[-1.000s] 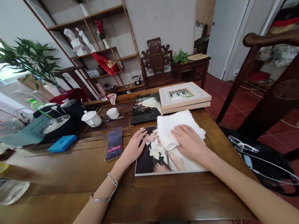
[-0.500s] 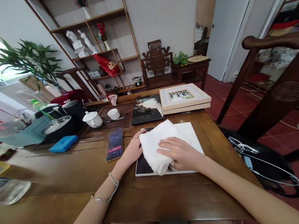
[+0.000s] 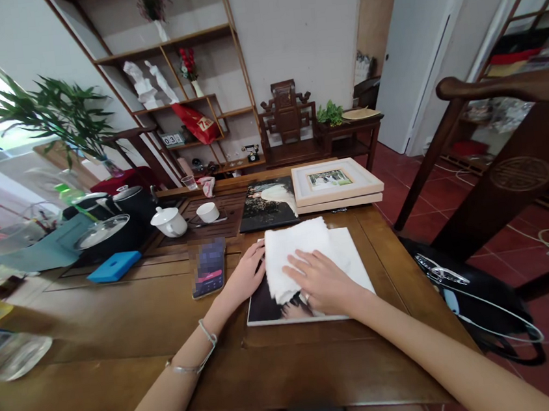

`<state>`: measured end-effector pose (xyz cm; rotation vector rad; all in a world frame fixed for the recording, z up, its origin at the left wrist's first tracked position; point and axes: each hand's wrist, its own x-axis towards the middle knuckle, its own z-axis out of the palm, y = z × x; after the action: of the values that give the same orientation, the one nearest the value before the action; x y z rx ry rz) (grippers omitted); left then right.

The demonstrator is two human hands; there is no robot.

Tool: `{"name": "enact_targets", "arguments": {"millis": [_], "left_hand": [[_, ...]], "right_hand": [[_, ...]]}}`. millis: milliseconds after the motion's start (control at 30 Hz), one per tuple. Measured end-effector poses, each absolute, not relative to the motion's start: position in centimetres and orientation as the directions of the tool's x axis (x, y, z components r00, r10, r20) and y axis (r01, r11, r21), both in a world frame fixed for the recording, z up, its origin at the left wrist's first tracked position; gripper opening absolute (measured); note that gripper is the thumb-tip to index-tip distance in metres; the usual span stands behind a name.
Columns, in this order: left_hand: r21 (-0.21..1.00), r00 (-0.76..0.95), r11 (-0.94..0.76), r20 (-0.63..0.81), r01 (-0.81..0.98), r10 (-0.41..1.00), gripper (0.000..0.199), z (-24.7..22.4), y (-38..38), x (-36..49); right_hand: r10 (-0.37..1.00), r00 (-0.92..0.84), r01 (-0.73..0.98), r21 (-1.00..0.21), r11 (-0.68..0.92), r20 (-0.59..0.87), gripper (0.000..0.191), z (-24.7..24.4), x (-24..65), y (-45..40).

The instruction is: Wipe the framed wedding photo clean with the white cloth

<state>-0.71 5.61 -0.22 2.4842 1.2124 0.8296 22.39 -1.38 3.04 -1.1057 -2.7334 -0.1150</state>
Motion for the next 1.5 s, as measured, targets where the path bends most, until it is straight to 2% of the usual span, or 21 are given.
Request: {"name": "enact_targets", "arguments": {"millis": [100,167,467,600,733,1100,1267,1433,1500], "left_hand": [[0.469,0.541,-0.666,0.389,0.58,0.745,0.043,-0.3,5.7,-1.0],[0.471,0.547,-0.67,0.389,0.574,0.741,0.044,-0.3,5.7,-1.1],[0.447,0.435,-0.588,0.404,0.674,0.805,0.033,-0.5,5.5,-0.3],[0.491,0.442,-0.602,0.411,0.63,0.797,0.034,0.1,5.3,-0.3],[0.548,0.44,-0.608,0.419,0.575,0.794,0.041,0.8,5.1,-0.4],[0.506,0.315,-0.579,0.515,0.639,0.797,0.022,1.4,4.5,0.3],[0.551,0.299,-0.574,0.511,0.606,0.806,0.014,1.6,4.1,0.4],[0.636,0.209,-0.509,0.488,0.58,0.848,0.018,1.2,4.2,0.3],[0.645,0.196,-0.498,0.483,0.58,0.854,0.017,1.1,4.2,0.3]], "right_hand": [[0.594,-0.77,0.604,-0.033,0.796,0.234,0.056,3.1,22.2,-2.4],[0.59,-0.762,0.606,-0.027,0.795,0.268,0.055,2.9,22.0,-2.6],[0.789,-0.523,0.837,0.021,0.546,0.323,0.054,2.0,22.2,-0.5],[0.691,-0.664,0.729,0.042,0.683,0.286,0.06,2.1,21.7,-1.9],[0.578,-0.768,0.6,-0.006,0.8,0.274,0.059,2.4,21.5,-2.8],[0.735,-0.574,0.759,-0.103,0.643,0.359,0.06,1.9,23.1,1.1],[0.716,-0.577,0.736,-0.129,0.664,0.393,0.059,1.9,22.3,1.2],[0.584,-0.722,0.577,-0.142,0.804,0.372,0.054,2.7,21.6,-0.3],[0.589,-0.722,0.582,-0.141,0.801,0.363,0.053,2.8,21.8,-0.3]]}}
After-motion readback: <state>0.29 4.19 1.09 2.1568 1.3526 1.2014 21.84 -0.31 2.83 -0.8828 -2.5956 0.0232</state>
